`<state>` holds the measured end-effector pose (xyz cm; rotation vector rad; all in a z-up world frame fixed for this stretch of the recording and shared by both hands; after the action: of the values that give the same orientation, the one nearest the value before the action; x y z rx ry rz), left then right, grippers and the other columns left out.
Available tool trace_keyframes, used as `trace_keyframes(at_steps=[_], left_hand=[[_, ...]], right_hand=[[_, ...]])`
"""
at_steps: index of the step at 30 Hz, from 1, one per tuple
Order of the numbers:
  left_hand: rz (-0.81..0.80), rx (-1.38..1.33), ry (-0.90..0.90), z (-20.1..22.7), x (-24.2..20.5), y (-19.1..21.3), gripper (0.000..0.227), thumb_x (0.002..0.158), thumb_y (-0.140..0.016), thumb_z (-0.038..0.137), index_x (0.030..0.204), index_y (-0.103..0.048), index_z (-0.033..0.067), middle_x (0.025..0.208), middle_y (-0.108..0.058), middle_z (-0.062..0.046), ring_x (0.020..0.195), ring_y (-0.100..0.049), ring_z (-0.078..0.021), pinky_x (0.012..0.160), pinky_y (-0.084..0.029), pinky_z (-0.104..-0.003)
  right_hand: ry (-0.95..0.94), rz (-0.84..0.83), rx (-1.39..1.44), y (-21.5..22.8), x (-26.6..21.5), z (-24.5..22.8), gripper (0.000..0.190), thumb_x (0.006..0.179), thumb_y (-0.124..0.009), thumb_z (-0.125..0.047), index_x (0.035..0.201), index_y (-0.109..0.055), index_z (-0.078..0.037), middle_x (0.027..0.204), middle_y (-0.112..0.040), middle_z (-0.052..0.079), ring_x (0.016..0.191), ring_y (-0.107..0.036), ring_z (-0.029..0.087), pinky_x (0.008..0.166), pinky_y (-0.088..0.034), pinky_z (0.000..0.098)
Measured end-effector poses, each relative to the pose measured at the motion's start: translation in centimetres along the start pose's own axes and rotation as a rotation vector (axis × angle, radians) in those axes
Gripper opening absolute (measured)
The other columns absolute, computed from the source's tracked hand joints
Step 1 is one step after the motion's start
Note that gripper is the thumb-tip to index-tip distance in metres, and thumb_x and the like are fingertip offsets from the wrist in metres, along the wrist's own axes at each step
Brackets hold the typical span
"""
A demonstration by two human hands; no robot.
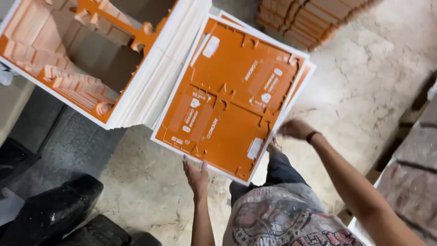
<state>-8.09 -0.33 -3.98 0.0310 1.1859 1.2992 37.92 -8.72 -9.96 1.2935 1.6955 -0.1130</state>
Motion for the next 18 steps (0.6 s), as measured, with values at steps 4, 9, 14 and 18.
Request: trace_keyframes(at_steps=[4,9,14,18], left_hand=[[0.029,-0.169,0.092,1.0,-0.8,-2.5,0.095,0.090,-0.076,0.030,0.167,-0.021,0.0191,0.157,-0.036,-0.028,0.140,-0.047,-0.0471,0.110,-0.048,-0.056],[0.211,-0.046,0.193,0.8,-3.7,-6.6,0.098,0.083,-0.082,0.024,0.165,-0.029,0.0230,0.144,-0.051,-0.031,0.137,-0.051,-0.0474,0.110,-0.046,-0.053],[0.255,0.033,0.198,5.7,-9.6,-7.1,0.087,0.088,-0.074,0.017,0.164,-0.031,0.0190,0.136,-0.046,-0.033,0.127,-0.054,-0.0571,0.103,-0.049,-0.058],[0.180,0.153,0.222,7.7,-10.1,-7.1,0.077,0.094,-0.064,0.009,0.162,-0.031,0.0230,0.138,-0.041,-0.029,0.127,-0.055,-0.0577,0.103,-0.050,-0.059]], right_hand=[[0.055,0.599,-0.125,13.3,7.6,0.5,0.037,0.096,-0.065,-0.045,0.123,-0.075,-0.022,0.101,-0.077,0.014,0.102,-0.071,0.040,0.092,-0.056,0.0546],[0.066,0.676,-0.452,21.8,15.9,3.3,0.073,0.072,-0.083,-0.043,0.134,-0.063,-0.011,0.123,-0.058,0.014,0.114,-0.062,0.038,0.090,-0.061,0.0530],[0.008,0.456,-0.656,22.2,16.1,6.0,0.053,0.081,-0.067,-0.027,0.131,-0.066,-0.010,0.120,-0.066,0.014,0.104,-0.071,0.040,0.085,-0.063,0.0495],[0.010,0.332,-0.729,22.2,14.5,3.9,0.073,0.071,-0.082,-0.029,0.137,-0.058,-0.009,0.129,-0.058,0.017,0.109,-0.069,0.044,0.089,-0.061,0.0539]])
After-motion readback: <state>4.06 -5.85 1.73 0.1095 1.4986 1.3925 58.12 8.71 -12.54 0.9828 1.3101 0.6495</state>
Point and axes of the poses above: each hand's wrist, its own x-axis towards the middle knuckle, its own y-axis out of the back of the hand, z = x × y, the point moved 3 cm from there along x, towards the middle knuckle
